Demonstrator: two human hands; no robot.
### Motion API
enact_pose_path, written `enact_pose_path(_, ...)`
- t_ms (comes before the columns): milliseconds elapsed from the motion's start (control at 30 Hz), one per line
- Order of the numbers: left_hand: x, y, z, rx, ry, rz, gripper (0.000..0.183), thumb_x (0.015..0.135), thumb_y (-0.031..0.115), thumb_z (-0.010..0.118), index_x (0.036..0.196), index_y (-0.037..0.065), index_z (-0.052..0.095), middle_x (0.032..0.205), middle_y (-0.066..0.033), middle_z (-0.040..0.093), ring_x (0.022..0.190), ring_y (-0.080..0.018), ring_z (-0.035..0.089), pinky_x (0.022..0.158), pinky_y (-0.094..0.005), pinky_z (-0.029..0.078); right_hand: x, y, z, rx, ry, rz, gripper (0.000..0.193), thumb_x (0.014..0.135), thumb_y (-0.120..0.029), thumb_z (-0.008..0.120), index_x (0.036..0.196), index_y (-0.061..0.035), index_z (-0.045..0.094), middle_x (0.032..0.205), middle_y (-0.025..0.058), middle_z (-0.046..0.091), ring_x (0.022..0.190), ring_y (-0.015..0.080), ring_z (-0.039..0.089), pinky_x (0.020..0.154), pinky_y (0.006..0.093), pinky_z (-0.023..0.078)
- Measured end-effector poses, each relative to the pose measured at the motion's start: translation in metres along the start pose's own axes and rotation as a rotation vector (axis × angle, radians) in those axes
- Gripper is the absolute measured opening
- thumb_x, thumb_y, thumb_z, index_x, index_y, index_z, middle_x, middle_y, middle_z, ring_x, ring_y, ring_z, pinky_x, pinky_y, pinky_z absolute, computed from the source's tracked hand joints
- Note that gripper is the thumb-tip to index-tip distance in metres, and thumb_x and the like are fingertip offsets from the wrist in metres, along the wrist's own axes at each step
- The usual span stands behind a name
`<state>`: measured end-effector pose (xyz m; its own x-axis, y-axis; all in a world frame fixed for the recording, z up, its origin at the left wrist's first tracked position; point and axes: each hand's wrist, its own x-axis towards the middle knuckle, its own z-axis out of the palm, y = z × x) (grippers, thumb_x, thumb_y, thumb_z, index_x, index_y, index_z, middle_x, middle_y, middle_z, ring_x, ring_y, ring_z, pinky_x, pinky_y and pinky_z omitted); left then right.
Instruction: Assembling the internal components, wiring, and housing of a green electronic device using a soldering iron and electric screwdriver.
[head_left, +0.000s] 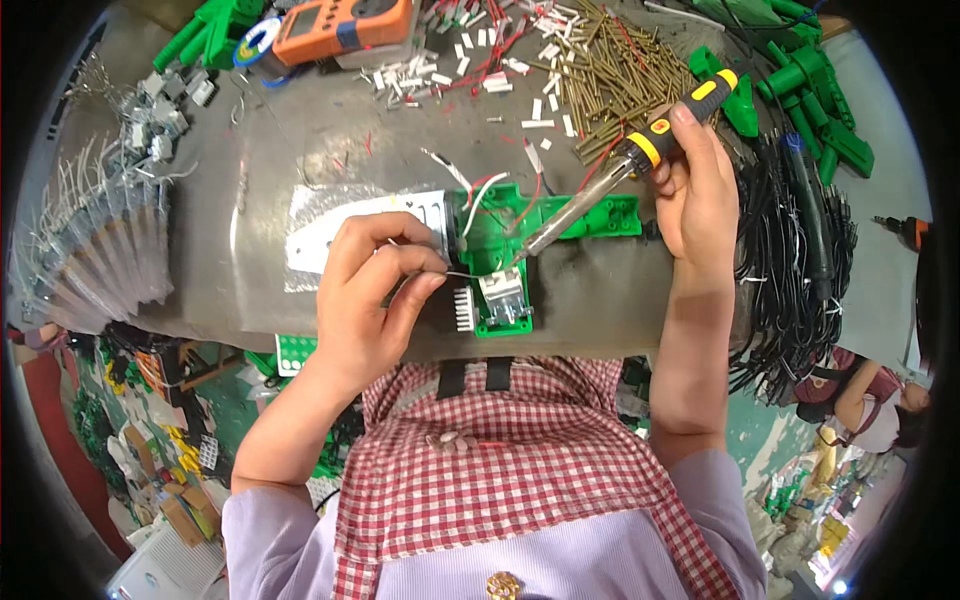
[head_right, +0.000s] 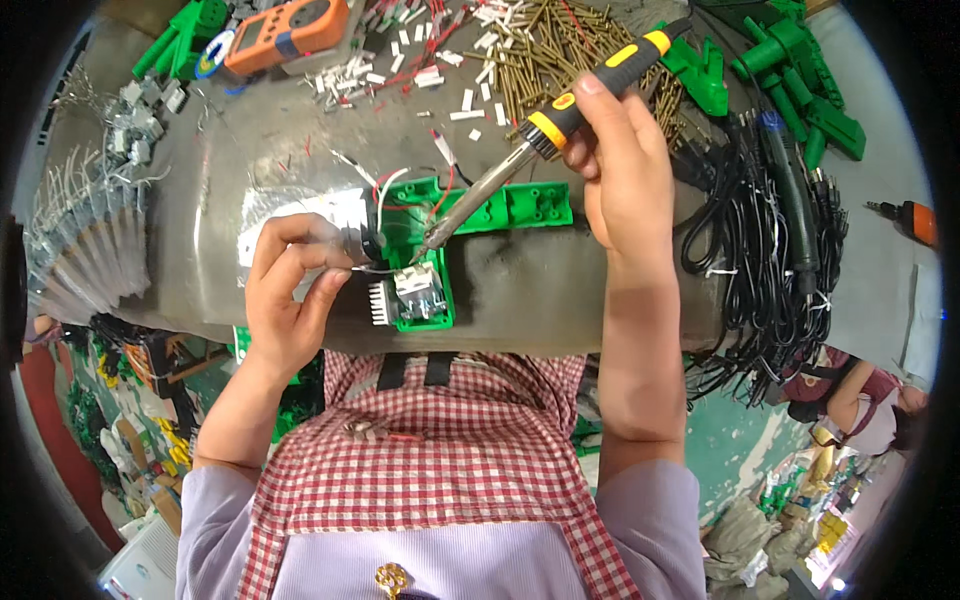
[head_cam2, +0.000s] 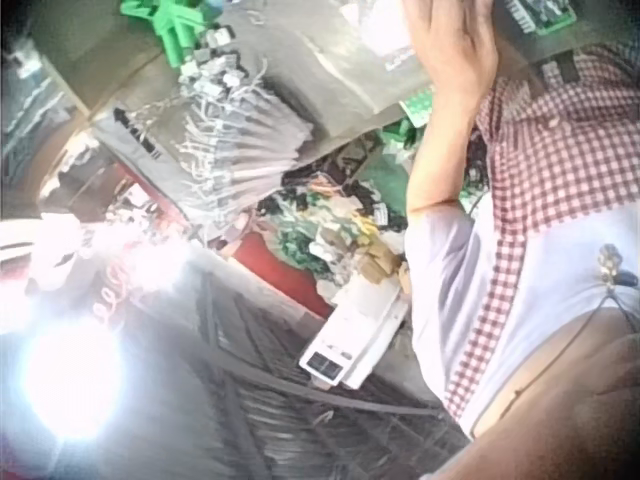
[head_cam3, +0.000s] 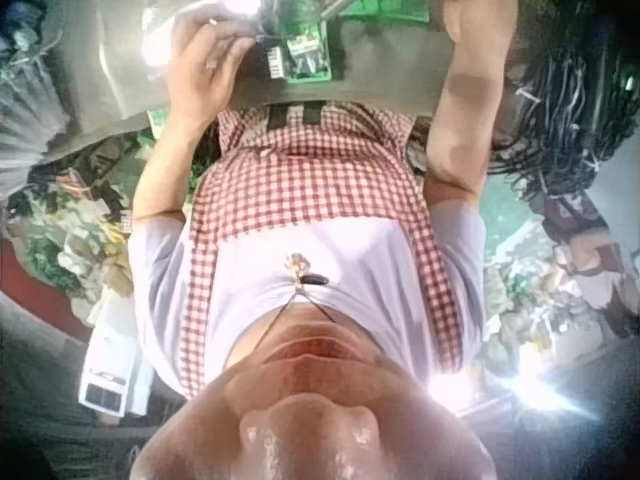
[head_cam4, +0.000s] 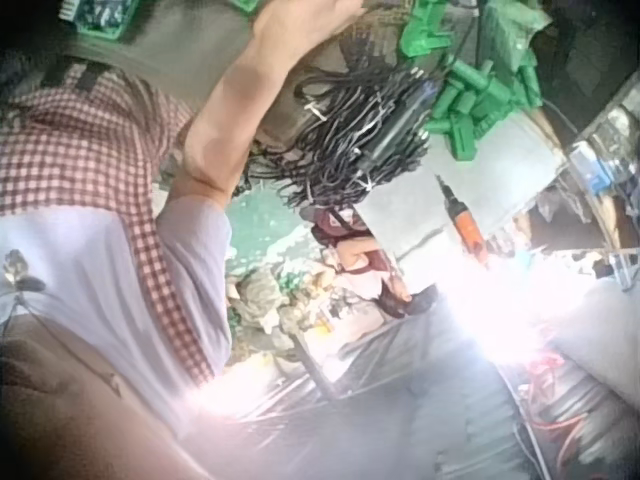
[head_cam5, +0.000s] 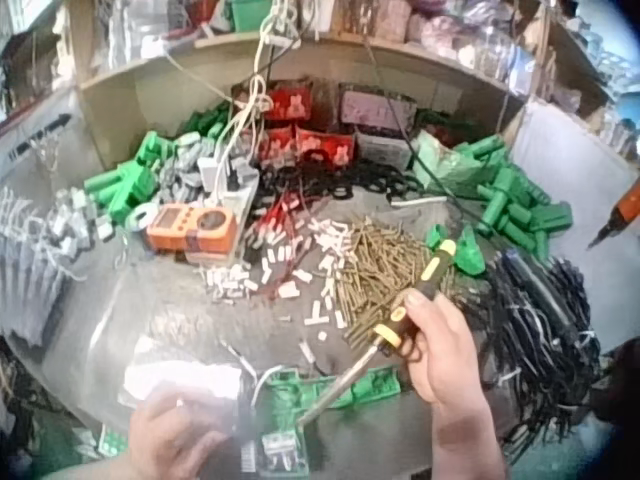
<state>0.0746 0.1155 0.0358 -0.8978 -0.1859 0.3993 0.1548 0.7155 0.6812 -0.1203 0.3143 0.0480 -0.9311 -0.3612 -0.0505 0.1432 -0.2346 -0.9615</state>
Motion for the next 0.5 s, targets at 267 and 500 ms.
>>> enact_pose_path(267, -0.005, 0.000, 0.008, 0.021, 0.013, 0.031, 0.020, 0.066, 0.000, 0.072, 0.083, 0.005, 0.062, 0.094, -0.0065, 0.057, 0.084, -0.0243, 0.053, 0.069, -0.0343, 0.044, -0.011, 0.004, 0.006, -0.121, -0.080, -0.036, 0.022, 0.094, -0.023, 0.054, 0.095, -0.0018, 0.056, 0.074, 0.0008, 0.053, 0.057, 0.0040, 0.041, 0.050, 0.0178, 0.030)
enact_pose_path(500, -0.007, -0.002, 0.009, 0.100, -0.004, 0.057, 0.019, 0.067, -0.001, 0.071, 0.083, 0.005, 0.064, 0.096, -0.0079, 0.056, 0.086, -0.0235, 0.056, 0.074, -0.0331, 0.046, -0.018, 0.003, 0.011, -0.171, -0.093, -0.102, 0.022, 0.094, -0.023, 0.055, 0.097, -0.0013, 0.056, 0.075, 0.0015, 0.055, 0.057, 0.0034, 0.042, 0.048, 0.0175, 0.029)
